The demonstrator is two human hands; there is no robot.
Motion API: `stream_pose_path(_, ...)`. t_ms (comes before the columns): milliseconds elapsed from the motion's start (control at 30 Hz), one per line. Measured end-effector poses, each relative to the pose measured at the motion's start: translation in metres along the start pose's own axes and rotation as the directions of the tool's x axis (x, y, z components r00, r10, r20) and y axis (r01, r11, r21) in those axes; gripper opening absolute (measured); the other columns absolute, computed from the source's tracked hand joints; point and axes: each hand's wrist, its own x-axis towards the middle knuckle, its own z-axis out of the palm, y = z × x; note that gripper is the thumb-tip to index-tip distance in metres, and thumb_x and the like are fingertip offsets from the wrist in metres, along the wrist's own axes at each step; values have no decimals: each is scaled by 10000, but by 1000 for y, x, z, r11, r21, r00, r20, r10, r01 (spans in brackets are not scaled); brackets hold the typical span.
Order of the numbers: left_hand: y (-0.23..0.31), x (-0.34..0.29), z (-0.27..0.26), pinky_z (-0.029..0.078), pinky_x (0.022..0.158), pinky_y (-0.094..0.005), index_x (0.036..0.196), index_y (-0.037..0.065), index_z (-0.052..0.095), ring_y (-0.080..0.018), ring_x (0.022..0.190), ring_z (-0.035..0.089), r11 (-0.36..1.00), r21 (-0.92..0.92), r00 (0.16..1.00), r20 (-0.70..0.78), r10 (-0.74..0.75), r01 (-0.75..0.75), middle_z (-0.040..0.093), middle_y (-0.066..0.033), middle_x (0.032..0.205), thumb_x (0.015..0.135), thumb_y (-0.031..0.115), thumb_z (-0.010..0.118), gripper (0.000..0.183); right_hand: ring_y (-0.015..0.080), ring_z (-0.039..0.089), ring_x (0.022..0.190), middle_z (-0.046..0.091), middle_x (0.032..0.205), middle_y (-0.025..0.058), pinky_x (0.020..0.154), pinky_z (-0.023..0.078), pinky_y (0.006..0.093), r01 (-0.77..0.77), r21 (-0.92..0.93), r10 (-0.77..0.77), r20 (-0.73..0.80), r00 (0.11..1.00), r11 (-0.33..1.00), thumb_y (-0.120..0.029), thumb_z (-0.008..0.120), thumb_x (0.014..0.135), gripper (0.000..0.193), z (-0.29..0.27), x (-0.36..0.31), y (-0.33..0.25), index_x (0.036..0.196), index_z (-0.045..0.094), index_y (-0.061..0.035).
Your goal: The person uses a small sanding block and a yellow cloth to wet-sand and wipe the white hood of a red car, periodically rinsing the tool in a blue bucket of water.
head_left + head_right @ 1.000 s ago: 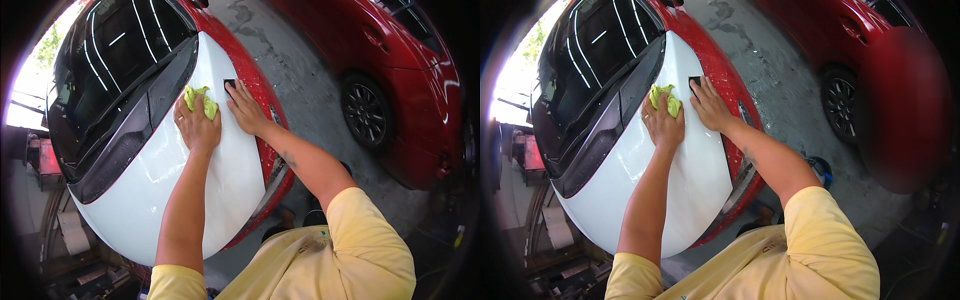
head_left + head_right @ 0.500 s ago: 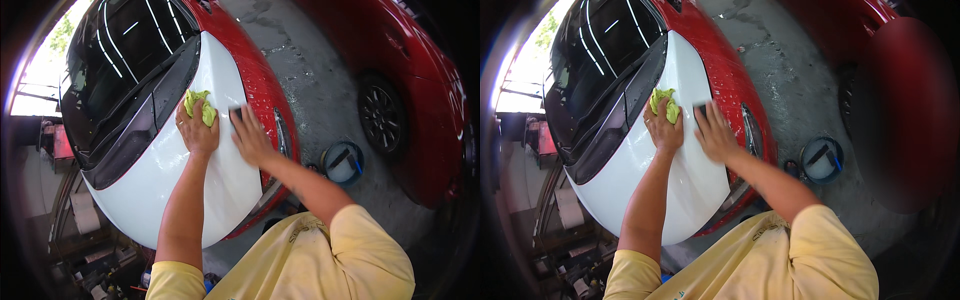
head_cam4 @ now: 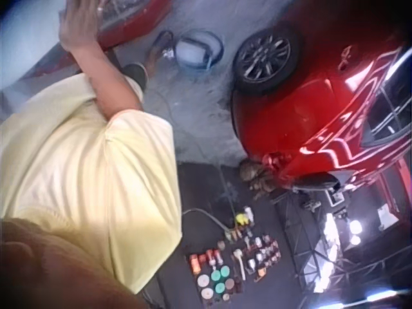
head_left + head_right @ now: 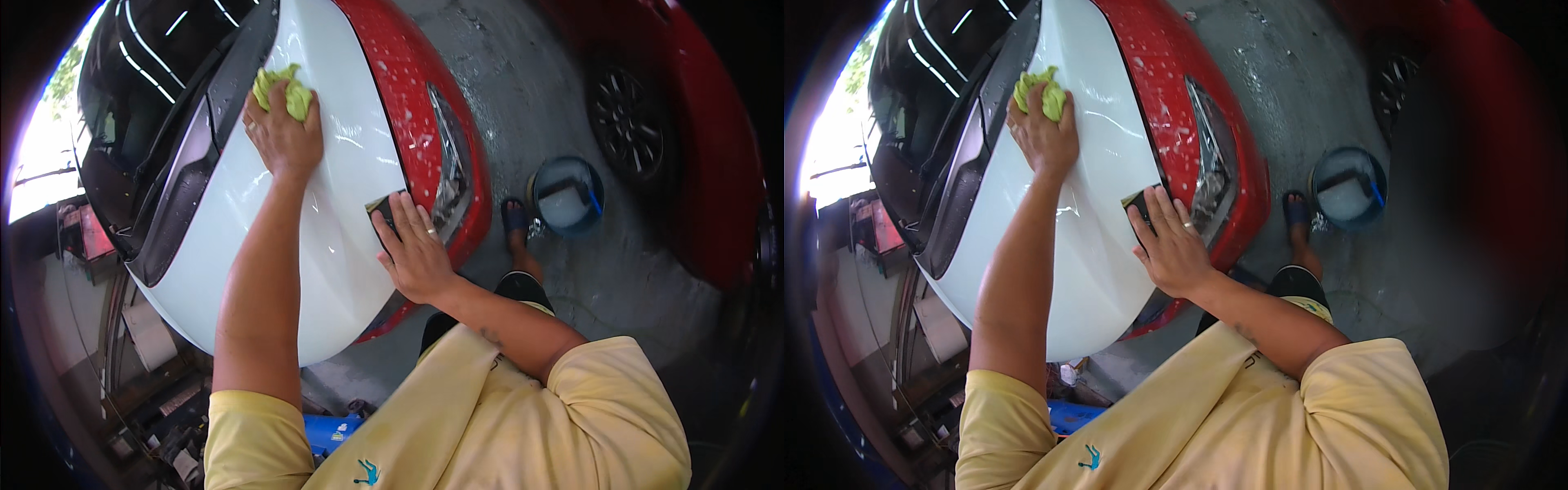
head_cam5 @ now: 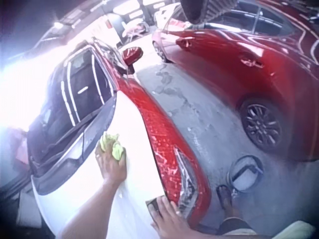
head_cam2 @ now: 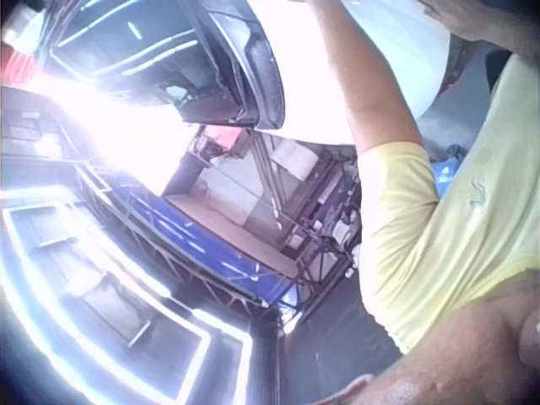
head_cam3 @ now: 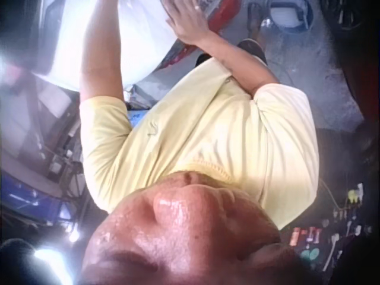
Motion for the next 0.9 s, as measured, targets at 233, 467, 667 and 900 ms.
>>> stream_pose_path(233,-6,-1,5,376,1209,-562,1428,197,634,-461,1449,444,999,39,1000,-23,-7,8,462,-224,1531,1001,492,720,526,595,247,1587,253,1699,408,1272,280,652,-32,43,37,-123,992,999,-334,613,1069,729,37,-58,-14,1671,348,-20)
stream_pose_path(467,-1,-4,-4,334,1256,-547,1439,152,634,-464,1497,389,999,-9,998,38,-44,44,434,-226,1574,983,495,720,578,592,224,1597,236,1706,402,1299,243,644,-49,12,50,-136,989,999,-331,609,1069,738,44,-66,-20,1676,335,-12)
stream_pose_path(667,-5,-10,-8,348,1247,-552,1389,153,672,-462,1486,414,996,-83,999,27,-20,22,477,-224,1548,926,514,786,598,471,409,1541,473,1585,362,1284,300,585,-43,19,47,-287,957,999,-413,473,1144,569,3,64,2,1574,511,-43)
stream_pose_path(900,-20,-4,-18,384,1223,-544,1335,189,719,-453,1459,470,974,-215,997,15,78,-73,523,-231,1547,858,440,870,559,146,736,987,757,1101,41,789,625,333,-83,969,675,-101,731,235,-415,590,1117,393,-122,32,42,1264,703,-69)
